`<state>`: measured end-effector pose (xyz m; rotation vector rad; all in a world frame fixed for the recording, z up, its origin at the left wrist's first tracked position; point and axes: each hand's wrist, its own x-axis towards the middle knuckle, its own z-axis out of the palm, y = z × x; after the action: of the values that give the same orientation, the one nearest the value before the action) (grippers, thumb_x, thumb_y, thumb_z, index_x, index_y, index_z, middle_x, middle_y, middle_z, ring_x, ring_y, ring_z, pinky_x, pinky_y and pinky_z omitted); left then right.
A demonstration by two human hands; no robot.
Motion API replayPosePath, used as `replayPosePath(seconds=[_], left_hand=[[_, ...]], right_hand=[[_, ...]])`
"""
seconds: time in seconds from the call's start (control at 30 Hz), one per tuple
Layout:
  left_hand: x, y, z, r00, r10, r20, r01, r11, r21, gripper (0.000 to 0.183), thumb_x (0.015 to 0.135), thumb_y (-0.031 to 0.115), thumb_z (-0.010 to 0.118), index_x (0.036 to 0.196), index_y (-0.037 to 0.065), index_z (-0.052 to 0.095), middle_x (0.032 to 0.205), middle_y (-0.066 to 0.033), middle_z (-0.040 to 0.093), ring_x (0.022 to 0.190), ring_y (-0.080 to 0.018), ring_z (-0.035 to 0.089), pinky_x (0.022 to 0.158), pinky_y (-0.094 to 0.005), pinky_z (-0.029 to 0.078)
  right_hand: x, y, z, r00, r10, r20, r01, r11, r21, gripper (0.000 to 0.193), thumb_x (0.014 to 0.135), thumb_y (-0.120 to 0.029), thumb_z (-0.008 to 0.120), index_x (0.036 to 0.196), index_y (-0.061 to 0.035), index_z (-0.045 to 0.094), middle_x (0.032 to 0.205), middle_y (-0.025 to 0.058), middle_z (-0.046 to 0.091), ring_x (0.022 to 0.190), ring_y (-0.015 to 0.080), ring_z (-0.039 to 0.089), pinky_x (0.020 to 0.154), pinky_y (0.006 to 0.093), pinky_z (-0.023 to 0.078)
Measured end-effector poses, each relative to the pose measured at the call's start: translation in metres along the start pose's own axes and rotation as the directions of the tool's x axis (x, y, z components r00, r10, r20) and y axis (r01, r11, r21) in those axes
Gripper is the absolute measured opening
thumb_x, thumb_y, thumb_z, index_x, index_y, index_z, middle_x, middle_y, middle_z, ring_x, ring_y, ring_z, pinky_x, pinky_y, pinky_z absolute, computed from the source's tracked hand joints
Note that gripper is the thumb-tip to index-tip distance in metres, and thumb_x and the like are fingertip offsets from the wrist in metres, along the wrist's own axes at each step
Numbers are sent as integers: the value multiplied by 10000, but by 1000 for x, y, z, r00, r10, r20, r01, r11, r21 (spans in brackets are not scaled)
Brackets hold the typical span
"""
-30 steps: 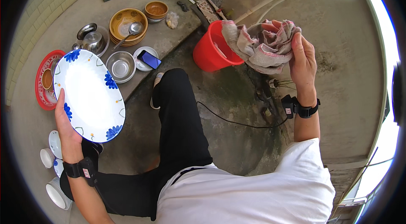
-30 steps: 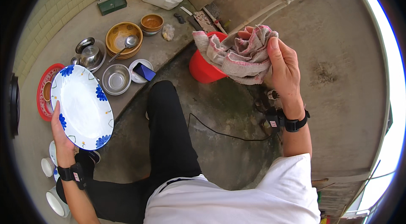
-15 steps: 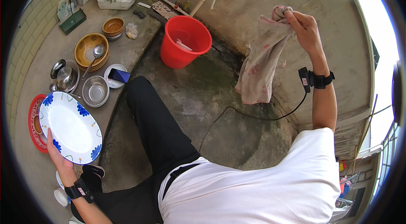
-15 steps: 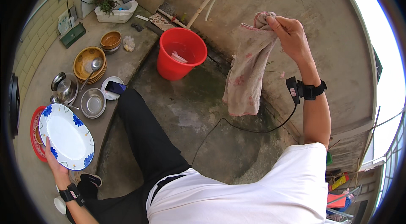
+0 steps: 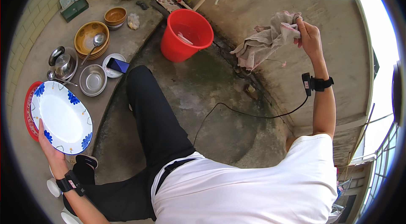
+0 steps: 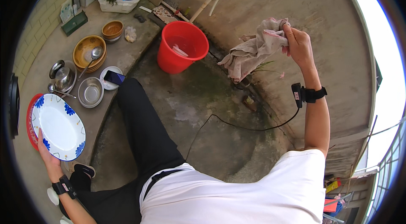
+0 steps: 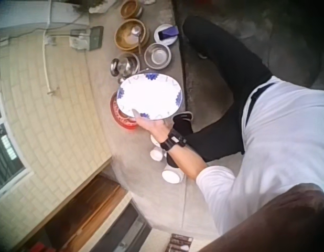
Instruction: The person wipes plates on both sides using a cloth, shakes out the cloth, and wipes another plate.
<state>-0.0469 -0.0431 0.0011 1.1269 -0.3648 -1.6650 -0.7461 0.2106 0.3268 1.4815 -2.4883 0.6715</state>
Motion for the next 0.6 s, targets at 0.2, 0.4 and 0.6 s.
replayPosePath(seconds=[0.2,0.4,0.6], left_hand=[[9,-2,-5,1000,5,-19,-5,1000,19,601,1053,362,590,1528,12,475,1506,-126,581,1307,-294,618,1090,-409,508],[19,-6,-13,999,-42,4,42,999,3,637,1049,381,594,1543,6,449,1527,-137,557,1323,-306,606,1107,-414,500],[10,0,-9,999,-29,-14,29,999,37,659,1042,396,601,1550,9,439,1545,-135,538,1335,-308,596,1111,-420,494]], right_hand=[[13,44,-18,928,-343,-144,300,919,-256,541,1101,-379,558,753,22,662,533,58,531,456,126,393,491,331,392],[-10,40,-30,931,-84,-356,22,984,-177,502,1071,-324,603,712,25,628,517,47,542,450,125,467,489,335,419],[-10,61,-1,836,-89,-541,113,994,12,385,1075,-254,611,846,41,707,586,13,597,471,95,489,465,287,409]])
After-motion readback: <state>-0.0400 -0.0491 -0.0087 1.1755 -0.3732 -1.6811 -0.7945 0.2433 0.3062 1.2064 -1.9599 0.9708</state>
